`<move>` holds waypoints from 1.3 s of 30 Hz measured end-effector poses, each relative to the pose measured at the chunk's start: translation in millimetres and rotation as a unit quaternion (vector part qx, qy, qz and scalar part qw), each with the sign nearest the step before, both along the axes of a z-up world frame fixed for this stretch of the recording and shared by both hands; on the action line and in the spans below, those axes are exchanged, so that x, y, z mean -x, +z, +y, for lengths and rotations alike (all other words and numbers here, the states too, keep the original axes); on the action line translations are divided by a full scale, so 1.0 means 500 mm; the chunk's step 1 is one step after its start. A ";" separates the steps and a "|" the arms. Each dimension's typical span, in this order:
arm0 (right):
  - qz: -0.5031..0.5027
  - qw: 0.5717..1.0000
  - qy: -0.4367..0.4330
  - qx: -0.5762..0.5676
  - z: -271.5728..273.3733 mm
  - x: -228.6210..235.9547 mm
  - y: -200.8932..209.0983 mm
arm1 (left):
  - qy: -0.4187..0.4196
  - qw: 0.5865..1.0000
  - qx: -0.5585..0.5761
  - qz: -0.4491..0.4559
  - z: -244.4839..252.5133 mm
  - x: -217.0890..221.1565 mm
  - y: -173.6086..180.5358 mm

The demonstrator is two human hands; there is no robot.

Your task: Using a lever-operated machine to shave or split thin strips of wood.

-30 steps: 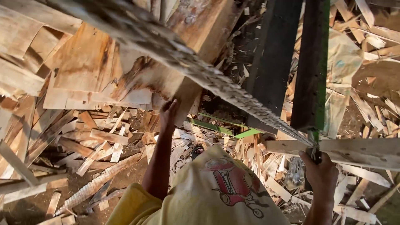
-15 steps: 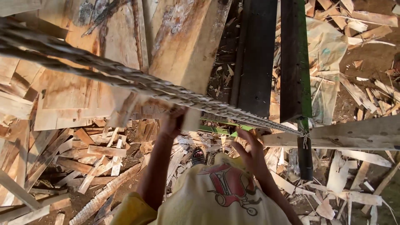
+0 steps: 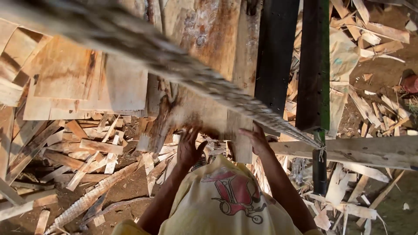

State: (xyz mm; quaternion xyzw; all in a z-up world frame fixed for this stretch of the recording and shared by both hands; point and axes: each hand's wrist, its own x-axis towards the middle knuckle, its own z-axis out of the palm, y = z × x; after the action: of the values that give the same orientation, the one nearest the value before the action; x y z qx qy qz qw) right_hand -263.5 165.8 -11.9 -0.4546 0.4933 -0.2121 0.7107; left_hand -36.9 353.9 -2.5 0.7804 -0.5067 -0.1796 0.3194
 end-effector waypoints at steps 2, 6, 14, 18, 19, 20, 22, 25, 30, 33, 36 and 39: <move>-0.006 0.999 0.019 0.028 -0.011 0.006 -0.006 | -0.004 0.993 0.048 -0.110 -0.018 -0.028 0.024; -0.013 0.994 0.028 0.102 -0.019 -0.002 0.038 | -0.063 0.978 -0.028 -0.198 -0.080 -0.041 -0.011; -0.145 0.948 0.055 0.278 0.001 -0.035 0.242 | -0.086 0.971 0.220 -0.045 -0.173 -0.001 0.002; 0.088 0.930 0.107 0.342 0.060 -0.126 0.559 | -0.103 0.972 0.206 0.034 -0.211 0.015 0.039; 0.257 0.912 0.154 0.281 0.062 -0.148 0.619 | -0.106 0.972 0.201 0.053 -0.219 0.012 0.042; 0.257 0.913 0.148 0.281 0.059 -0.164 0.611 | -0.108 0.972 0.198 0.073 -0.233 0.003 0.045; 0.210 0.836 0.144 0.486 0.055 -0.185 0.592 | -0.111 0.969 0.189 0.113 -0.254 -0.003 0.048; 0.149 0.836 0.118 0.515 0.050 -0.223 0.502 | -0.109 0.964 0.169 0.175 -0.266 -0.017 0.044; 0.080 0.843 0.243 0.473 0.093 -0.287 0.314 | -0.092 0.947 0.114 0.285 -0.243 -0.033 0.006; 0.054 0.816 0.269 0.508 0.104 -0.243 0.187 | -0.064 0.930 0.087 0.352 -0.220 -0.056 -0.025; 0.127 0.844 0.242 0.462 0.086 -0.144 0.043 | -0.037 0.908 0.069 0.411 -0.206 -0.088 -0.043; 0.282 0.866 0.149 0.385 0.080 0.022 -0.120 | -0.012 0.882 0.054 0.469 -0.201 -0.119 -0.060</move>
State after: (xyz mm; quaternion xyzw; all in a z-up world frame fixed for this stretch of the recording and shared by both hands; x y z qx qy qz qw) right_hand -274.8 205.8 -71.8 -0.8009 0.4780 -0.1394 0.3327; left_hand 22.4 253.4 -32.4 0.5805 -0.3160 -0.5007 0.5590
